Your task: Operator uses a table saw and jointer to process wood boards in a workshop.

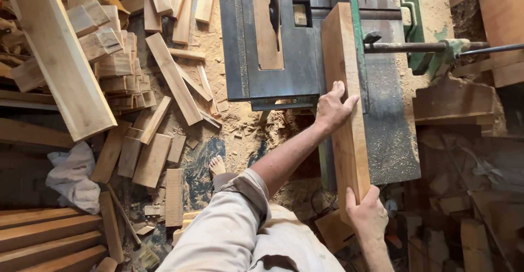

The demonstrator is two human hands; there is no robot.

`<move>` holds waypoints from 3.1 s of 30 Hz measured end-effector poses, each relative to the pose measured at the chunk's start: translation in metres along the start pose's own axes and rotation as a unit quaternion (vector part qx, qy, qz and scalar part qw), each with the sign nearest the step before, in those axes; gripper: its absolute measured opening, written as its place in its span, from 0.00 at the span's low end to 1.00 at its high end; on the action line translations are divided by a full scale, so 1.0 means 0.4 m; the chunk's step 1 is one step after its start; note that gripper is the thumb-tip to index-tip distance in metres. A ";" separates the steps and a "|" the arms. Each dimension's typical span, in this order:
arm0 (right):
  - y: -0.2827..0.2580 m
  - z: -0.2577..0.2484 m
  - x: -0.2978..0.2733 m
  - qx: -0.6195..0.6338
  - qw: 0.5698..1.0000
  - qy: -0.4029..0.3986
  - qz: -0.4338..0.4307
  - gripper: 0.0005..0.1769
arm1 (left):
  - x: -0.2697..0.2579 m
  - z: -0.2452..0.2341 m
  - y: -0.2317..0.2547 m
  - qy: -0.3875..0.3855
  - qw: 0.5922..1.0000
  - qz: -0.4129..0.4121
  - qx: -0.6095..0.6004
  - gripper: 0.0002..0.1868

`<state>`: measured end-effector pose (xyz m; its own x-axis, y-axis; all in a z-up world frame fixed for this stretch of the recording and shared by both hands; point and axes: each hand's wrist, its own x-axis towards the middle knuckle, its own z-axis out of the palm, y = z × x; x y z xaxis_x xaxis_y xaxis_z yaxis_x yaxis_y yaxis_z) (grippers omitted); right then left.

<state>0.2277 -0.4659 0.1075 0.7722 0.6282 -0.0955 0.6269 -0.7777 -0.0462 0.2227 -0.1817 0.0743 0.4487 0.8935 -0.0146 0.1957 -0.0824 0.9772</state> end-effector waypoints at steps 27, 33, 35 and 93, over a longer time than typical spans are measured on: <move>-0.107 -0.042 0.119 0.010 0.999 -0.038 -0.024 0.31 | 0.148 -0.052 0.017 -0.011 1.000 0.000 0.008 0.27; -0.140 -0.063 0.143 0.056 0.996 -0.011 -0.066 0.37 | 0.184 -0.053 0.007 0.005 1.000 0.022 0.019 0.23; -0.142 -0.061 0.155 0.061 0.994 -0.011 -0.094 0.47 | 0.190 -0.049 -0.001 0.004 1.000 0.017 0.013 0.23; -0.362 0.180 0.674 -0.624 0.757 0.190 0.036 0.42 | -0.071 -0.230 0.072 0.042 0.961 0.235 -0.140 0.10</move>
<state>0.3377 -0.1855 0.0168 0.6335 0.7318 0.2514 0.0071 -0.3303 0.9438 0.1355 -0.1687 0.1223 0.3555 0.8203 0.4481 -0.2597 -0.3739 0.8904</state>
